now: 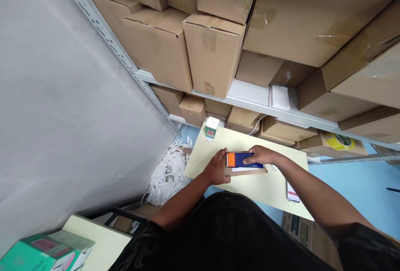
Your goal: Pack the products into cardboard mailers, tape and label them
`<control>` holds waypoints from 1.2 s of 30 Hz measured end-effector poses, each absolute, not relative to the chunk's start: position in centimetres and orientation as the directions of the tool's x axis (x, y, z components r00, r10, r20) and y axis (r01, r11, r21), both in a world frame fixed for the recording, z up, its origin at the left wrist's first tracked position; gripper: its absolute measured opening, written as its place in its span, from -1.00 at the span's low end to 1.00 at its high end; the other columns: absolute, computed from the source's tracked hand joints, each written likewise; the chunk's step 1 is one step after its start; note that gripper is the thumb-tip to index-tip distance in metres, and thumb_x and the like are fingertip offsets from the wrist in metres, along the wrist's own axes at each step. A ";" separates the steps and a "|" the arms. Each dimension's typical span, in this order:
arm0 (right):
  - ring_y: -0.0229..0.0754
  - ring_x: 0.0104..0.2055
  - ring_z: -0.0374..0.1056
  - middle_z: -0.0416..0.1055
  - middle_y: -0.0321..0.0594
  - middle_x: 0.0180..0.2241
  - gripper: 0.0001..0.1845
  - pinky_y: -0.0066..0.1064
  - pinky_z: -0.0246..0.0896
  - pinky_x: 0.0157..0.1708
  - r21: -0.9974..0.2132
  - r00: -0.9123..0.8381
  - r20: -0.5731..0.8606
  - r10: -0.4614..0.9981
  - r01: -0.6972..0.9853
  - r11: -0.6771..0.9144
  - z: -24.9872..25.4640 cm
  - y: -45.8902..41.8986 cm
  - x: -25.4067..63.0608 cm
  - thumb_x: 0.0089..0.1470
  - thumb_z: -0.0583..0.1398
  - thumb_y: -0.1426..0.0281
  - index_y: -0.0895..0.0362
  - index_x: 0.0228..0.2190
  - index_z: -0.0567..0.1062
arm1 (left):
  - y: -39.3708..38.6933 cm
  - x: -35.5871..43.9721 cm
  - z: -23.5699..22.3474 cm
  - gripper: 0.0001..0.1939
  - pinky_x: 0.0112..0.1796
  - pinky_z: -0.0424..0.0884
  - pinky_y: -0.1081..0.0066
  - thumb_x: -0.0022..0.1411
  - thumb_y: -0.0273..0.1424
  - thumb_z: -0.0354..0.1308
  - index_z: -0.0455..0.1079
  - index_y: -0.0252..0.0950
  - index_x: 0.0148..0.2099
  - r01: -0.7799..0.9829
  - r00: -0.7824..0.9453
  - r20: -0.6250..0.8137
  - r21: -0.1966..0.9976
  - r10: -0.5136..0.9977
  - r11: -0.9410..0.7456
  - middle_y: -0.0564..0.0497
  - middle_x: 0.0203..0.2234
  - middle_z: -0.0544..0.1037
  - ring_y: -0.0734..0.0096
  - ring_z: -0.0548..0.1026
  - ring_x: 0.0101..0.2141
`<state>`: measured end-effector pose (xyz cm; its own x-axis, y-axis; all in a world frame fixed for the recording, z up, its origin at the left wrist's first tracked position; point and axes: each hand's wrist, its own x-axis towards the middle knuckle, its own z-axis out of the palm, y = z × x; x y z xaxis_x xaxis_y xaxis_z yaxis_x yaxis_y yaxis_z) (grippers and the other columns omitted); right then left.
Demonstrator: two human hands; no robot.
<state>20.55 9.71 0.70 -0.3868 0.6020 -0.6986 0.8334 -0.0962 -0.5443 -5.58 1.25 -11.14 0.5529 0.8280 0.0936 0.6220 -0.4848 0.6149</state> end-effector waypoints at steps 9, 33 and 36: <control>-0.11 -0.39 0.44 0.56 -0.23 -0.45 -0.41 -0.40 0.22 -0.40 -0.512 -0.306 -0.698 0.648 0.845 -0.153 0.7 9.8 20.4 -0.18 0.38 -0.15 0.15 -0.41 0.63 | 3.9 -5.9 -12.8 0.26 0.36 0.10 -0.10 -0.02 0.09 0.42 -0.05 -0.48 0.49 0.624 0.628 0.095 0.532 0.773 -0.572 -0.47 0.41 0.12 -0.31 0.11 0.38; -0.07 -0.33 0.48 0.60 -0.17 -0.38 -0.42 -0.39 0.25 -0.39 -0.469 -0.170 -0.710 0.684 0.838 -0.278 1.7 8.4 25.0 -0.11 0.34 -0.14 0.14 -0.38 0.63 | 9.6 -7.3 -11.9 0.17 0.30 0.23 -0.13 0.03 -0.03 0.45 -0.02 -0.42 0.49 0.426 0.811 0.139 0.526 0.568 -0.736 -0.43 0.36 0.19 -0.28 0.16 0.35; -0.07 -0.32 0.49 0.61 -0.18 -0.38 -0.42 -0.40 0.25 -0.39 -0.480 -0.167 -0.704 0.690 0.828 -0.289 1.3 7.7 25.8 -0.11 0.34 -0.15 0.14 -0.39 0.63 | 9.5 -6.8 -11.7 0.17 0.30 0.23 -0.14 0.02 -0.03 0.45 -0.01 -0.38 0.49 0.409 0.815 0.148 0.538 0.560 -0.737 -0.41 0.36 0.20 -0.27 0.18 0.33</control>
